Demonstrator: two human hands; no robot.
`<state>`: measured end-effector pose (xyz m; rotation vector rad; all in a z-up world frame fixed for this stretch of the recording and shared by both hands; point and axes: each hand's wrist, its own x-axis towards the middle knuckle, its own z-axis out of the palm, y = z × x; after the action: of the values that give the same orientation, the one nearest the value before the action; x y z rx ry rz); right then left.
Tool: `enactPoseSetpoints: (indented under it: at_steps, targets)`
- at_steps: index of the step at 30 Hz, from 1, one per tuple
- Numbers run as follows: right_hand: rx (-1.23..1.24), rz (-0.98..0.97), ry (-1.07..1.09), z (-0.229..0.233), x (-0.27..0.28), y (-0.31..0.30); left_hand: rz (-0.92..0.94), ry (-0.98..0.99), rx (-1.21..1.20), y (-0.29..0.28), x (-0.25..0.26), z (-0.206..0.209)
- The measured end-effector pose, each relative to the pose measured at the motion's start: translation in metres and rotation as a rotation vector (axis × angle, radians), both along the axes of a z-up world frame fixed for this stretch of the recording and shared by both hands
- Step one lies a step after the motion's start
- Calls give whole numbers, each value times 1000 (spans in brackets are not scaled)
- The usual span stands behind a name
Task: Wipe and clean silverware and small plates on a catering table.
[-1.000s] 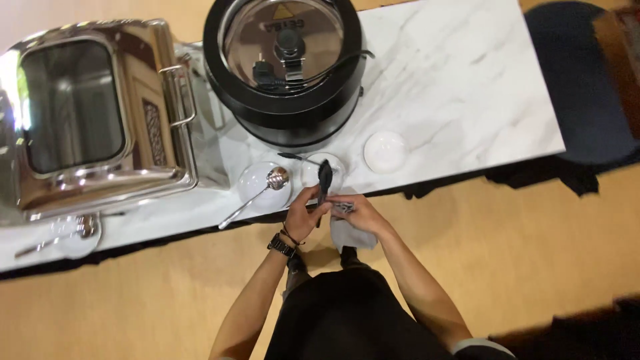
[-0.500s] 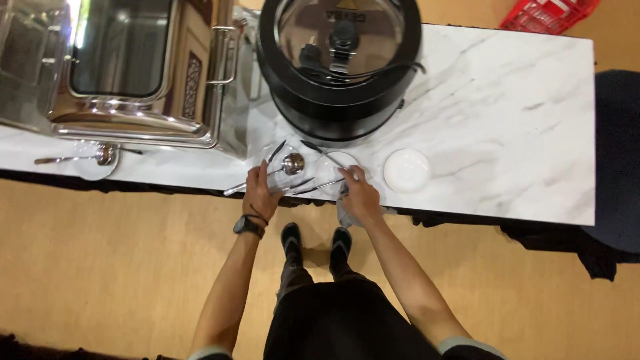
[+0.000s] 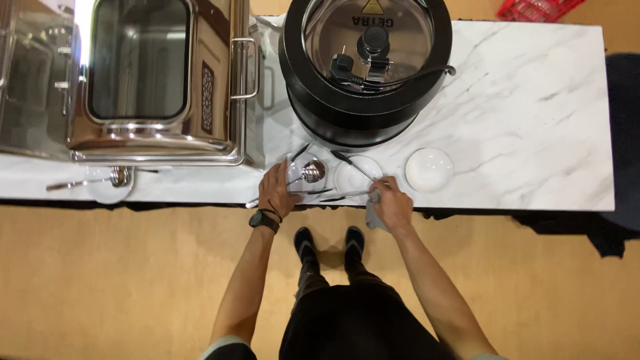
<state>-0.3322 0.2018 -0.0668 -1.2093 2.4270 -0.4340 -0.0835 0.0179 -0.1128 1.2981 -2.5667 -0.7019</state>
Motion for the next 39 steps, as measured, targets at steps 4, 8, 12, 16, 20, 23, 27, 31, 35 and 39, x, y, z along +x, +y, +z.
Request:
enactPoseSetpoints:
  at_steps: [4,8,12,16,20,23,27,31,35,39]
  targets:
    - [13,-81,-73,6,2,12,-31,62,62,-5,3,9]
    - [-229,-153,-139,9,2,32,-69,232,-26,1,-4,37]
    - [-354,-318,-223,20,-1,54,-72,477,-144,27,-32,63]
    - [-604,-396,-202,-1,-7,90,-72,627,-32,67,-77,54]
    - [-766,-584,-148,-10,-33,124,-232,533,340,109,-149,66]
    - [-825,-728,-152,-26,-53,160,-367,460,382,141,-205,19]
    - [-961,-859,-297,-41,-92,217,-252,224,-93,163,-298,-113]
    - [-960,-900,-265,-39,-127,271,-32,-194,51,156,-357,-98]
    - [-936,-933,-338,-28,-159,316,152,-269,146,155,-372,-112]
    - [-984,-967,-366,-28,-191,345,245,166,436,176,-392,-101]
